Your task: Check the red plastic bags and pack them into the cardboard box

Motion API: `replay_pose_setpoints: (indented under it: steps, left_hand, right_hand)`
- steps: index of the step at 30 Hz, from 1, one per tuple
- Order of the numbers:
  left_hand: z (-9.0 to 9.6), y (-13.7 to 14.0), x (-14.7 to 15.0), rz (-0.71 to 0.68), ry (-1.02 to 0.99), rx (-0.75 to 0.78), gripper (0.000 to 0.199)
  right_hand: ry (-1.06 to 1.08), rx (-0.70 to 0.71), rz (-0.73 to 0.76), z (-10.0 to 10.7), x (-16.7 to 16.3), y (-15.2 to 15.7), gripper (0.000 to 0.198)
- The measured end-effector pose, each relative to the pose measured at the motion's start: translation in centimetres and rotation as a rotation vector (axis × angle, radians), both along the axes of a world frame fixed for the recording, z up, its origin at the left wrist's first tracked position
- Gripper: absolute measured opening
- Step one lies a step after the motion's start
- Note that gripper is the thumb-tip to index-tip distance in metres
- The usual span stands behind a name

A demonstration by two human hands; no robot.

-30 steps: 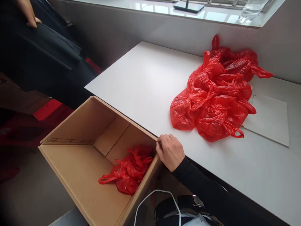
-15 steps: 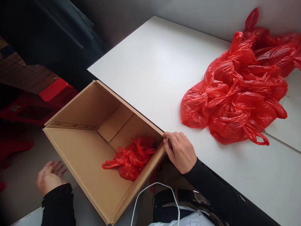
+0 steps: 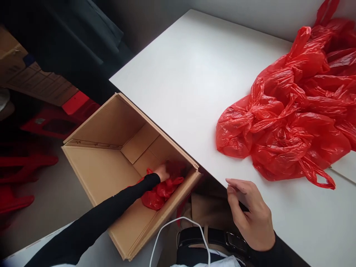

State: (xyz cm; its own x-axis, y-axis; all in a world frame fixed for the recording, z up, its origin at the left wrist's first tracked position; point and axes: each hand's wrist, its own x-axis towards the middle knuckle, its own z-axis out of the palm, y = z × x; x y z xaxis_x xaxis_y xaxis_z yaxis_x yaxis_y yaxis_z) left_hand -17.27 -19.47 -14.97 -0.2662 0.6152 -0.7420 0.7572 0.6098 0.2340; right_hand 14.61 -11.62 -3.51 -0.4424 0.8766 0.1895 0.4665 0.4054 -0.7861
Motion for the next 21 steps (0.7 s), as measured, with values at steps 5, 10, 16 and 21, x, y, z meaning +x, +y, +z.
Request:
replay_pose_setpoints:
  steps: [5,10,16,21]
  left_hand:
    - [1.7,-0.9,-0.4,0.056,0.015,0.002,0.042]
    - [3.2,-2.5,0.2,0.168,0.154,-0.025,0.058]
    - [0.6,-0.6,0.6,0.229,0.086,-0.007,0.038]
    - [2.6,-1.3,-5.7,0.315,0.164,0.093,0.033]
  right_hand:
    - [-0.013,0.047,-0.019,-1.0,2.0,-0.2,0.021]
    - [-0.033,0.139,0.015,-1.0,1.0,0.1,0.025]
    - [-0.030,0.144,0.056,-1.4,1.7,-0.2,0.030]
    - [-0.038,0.148,-0.019,-1.5,1.5,-0.8,0.021]
